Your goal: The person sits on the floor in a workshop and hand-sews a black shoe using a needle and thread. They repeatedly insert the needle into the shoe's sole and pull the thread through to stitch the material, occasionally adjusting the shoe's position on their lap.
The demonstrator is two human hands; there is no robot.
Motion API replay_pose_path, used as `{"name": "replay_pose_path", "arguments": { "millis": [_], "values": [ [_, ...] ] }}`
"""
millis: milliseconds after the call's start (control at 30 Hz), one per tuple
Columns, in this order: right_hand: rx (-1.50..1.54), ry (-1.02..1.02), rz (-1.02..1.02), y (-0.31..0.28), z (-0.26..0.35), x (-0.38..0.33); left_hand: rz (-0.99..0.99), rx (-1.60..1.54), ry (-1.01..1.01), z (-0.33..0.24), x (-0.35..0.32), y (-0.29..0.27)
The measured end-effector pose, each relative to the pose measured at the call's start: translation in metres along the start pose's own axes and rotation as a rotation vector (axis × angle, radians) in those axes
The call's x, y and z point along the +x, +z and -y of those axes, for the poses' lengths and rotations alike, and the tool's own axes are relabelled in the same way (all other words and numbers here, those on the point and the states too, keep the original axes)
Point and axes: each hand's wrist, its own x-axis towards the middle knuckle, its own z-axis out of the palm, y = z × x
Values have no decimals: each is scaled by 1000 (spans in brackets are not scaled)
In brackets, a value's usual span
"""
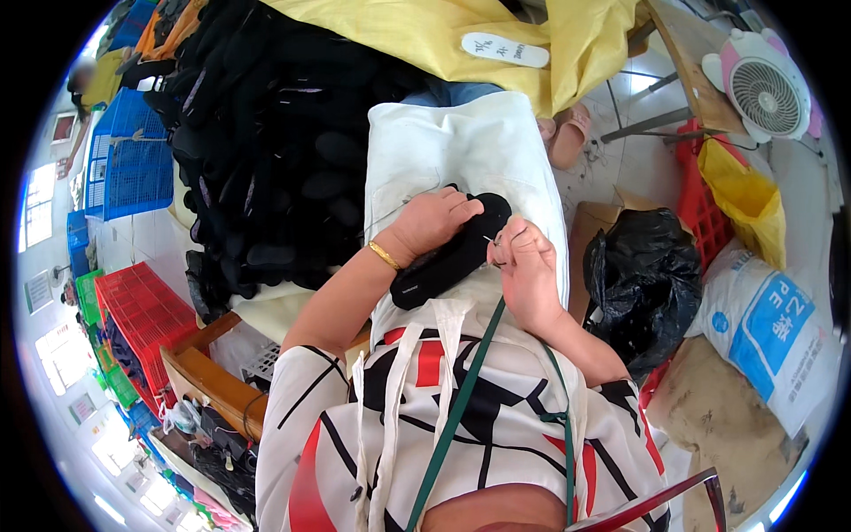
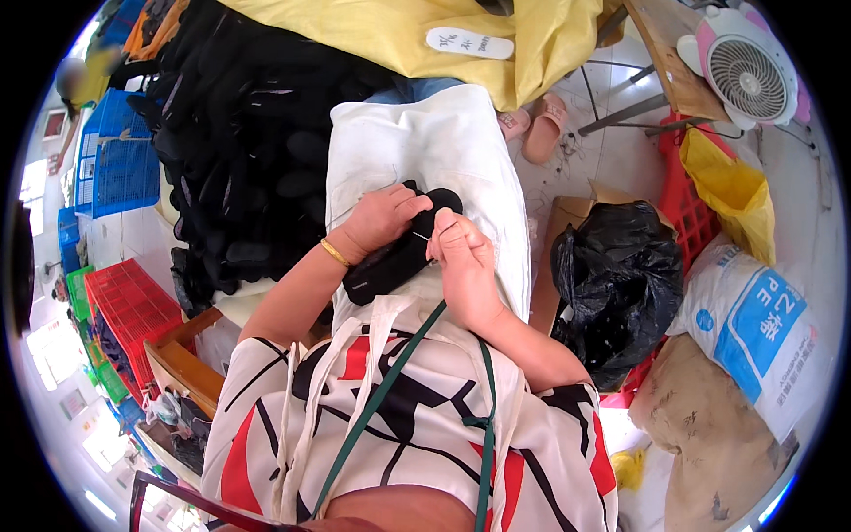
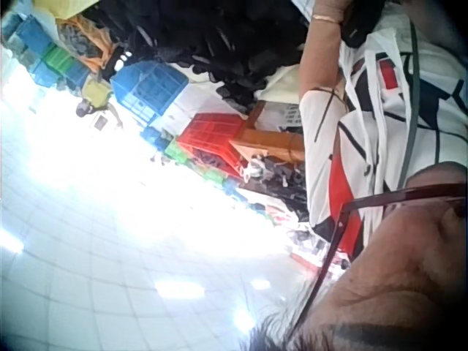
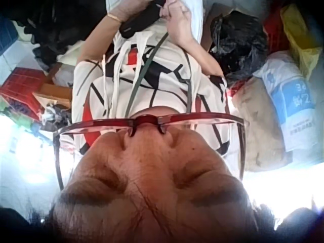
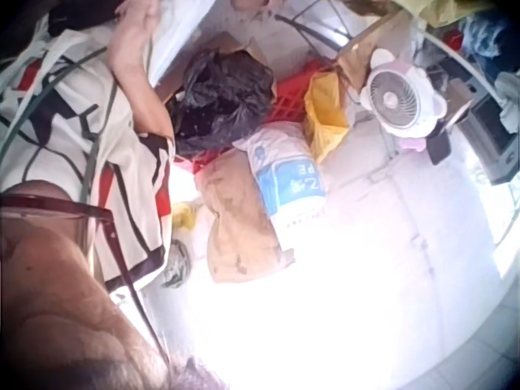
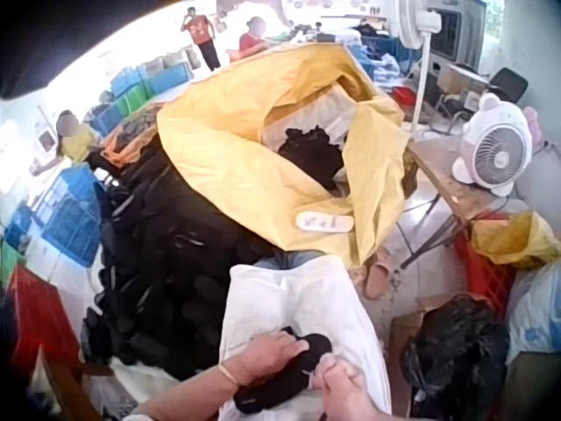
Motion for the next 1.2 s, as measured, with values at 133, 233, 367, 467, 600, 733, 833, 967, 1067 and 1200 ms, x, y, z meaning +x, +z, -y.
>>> {"name": "replay_pose_path", "arguments": {
  "millis": [133,233,367,467,600,733,833,967,1067,1200],
  "values": [
    [-133,-153,50,-21,-12,13,103,-71,-115,0,4,-2],
    [-481,-401,20,-29,-4,22,200,-151,-221,-5,13,-21],
    [-1078,-770,16,-40,27,17,69,-253,-358,-22,24,-51],
    [-1268,-991,118,-41,34,13,107,-333,-558,-29,28,-54],
    [-1346,-1212,241,-34,28,8,312,-311,-640,-55,40,-43],
    [-1453,-1213,192,-57,39,-2,245,-627,-811,-36,23,-18],
    [-1641,-1024,10,-101,55,-22,243,-889,-1042,-40,22,-32],
    [-1675,-209,-37,-128,91,-58,112,-1196,-1042,-31,4,-23],
    [-1496,-12,32,-122,99,-61,54,-1331,-1081,-30,2,-20],
    [-1115,-31,115,-99,60,-26,-20,-1515,-1177,-30,4,-16]
  ]
}}
